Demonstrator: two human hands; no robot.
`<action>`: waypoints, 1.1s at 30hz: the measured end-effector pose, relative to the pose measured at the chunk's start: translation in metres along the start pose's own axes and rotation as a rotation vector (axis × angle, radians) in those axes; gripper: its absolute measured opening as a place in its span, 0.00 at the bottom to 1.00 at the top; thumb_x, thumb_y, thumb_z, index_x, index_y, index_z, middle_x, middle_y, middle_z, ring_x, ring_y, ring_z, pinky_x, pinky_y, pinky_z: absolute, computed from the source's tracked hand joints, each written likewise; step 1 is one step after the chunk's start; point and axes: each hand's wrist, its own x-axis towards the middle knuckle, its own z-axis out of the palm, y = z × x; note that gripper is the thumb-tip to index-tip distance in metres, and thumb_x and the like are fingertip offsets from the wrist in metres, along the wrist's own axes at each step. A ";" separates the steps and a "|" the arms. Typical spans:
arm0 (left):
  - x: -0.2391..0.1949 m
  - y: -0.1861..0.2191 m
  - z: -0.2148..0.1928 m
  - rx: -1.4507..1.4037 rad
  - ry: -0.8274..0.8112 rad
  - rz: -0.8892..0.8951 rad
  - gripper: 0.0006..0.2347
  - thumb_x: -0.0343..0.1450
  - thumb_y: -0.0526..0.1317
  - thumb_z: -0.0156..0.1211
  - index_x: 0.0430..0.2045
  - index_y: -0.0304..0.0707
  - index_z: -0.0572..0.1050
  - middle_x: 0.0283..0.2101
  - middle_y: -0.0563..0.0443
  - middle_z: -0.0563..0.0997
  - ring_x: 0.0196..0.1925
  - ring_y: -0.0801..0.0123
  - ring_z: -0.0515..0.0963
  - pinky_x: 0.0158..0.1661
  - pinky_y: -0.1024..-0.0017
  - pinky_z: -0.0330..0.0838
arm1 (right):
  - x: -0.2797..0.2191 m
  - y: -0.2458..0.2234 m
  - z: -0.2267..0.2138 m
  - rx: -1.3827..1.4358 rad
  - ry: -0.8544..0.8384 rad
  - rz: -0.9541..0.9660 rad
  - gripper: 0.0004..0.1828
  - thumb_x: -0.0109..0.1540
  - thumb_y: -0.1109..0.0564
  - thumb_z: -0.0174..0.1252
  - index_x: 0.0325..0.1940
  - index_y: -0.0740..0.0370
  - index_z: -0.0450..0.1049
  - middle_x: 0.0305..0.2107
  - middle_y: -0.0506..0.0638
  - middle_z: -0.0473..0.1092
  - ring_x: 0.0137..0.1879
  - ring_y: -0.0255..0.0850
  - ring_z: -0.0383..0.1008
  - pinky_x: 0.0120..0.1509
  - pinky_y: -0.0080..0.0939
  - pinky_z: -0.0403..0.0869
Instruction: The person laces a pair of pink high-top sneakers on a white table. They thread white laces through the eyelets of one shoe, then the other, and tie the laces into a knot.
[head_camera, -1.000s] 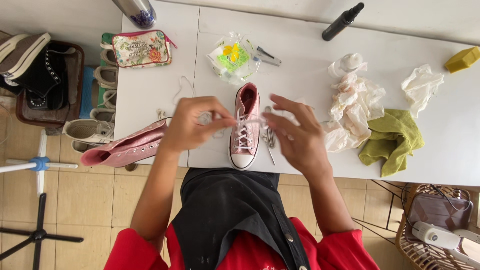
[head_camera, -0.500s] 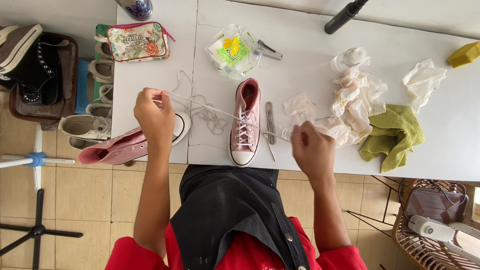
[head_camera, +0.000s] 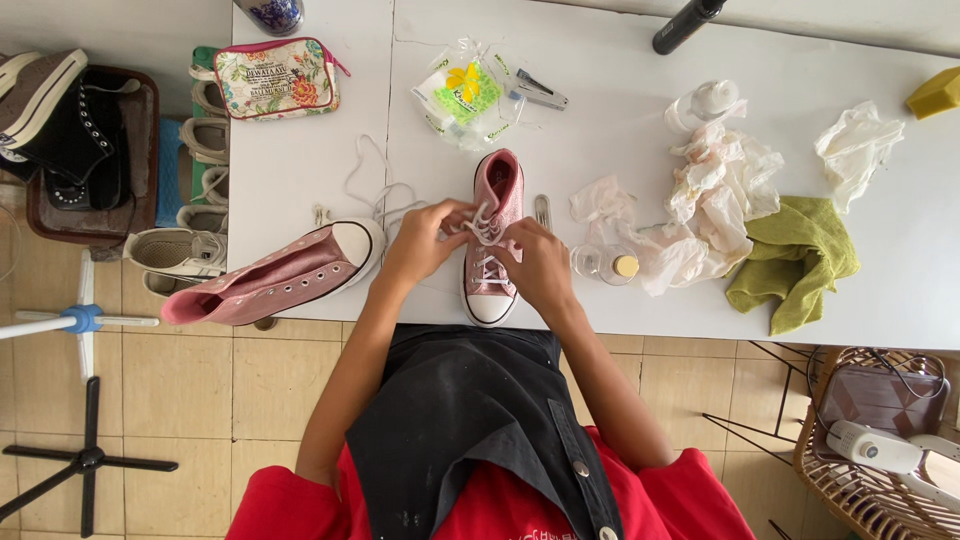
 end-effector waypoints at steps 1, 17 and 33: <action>-0.002 0.003 -0.003 -0.001 0.000 0.000 0.19 0.69 0.36 0.79 0.56 0.48 0.83 0.38 0.43 0.90 0.39 0.50 0.90 0.43 0.57 0.84 | 0.000 0.003 0.001 0.000 0.000 0.000 0.10 0.64 0.47 0.74 0.43 0.51 0.84 0.41 0.44 0.79 0.46 0.51 0.85 0.48 0.62 0.81; 0.007 -0.001 -0.061 0.421 0.016 0.185 0.04 0.78 0.41 0.71 0.35 0.48 0.88 0.35 0.55 0.83 0.46 0.61 0.82 0.49 0.67 0.81 | 0.011 0.022 -0.031 0.556 -0.004 0.178 0.08 0.73 0.55 0.53 0.41 0.57 0.72 0.21 0.49 0.68 0.34 0.43 0.71 0.45 0.44 0.71; 0.005 0.038 -0.078 0.066 0.171 0.216 0.05 0.76 0.30 0.73 0.37 0.45 0.90 0.32 0.50 0.89 0.34 0.61 0.86 0.38 0.69 0.81 | 0.001 0.002 -0.001 1.078 0.113 -0.218 0.11 0.60 0.63 0.64 0.25 0.65 0.71 0.39 0.69 0.80 0.44 0.51 0.79 0.50 0.43 0.73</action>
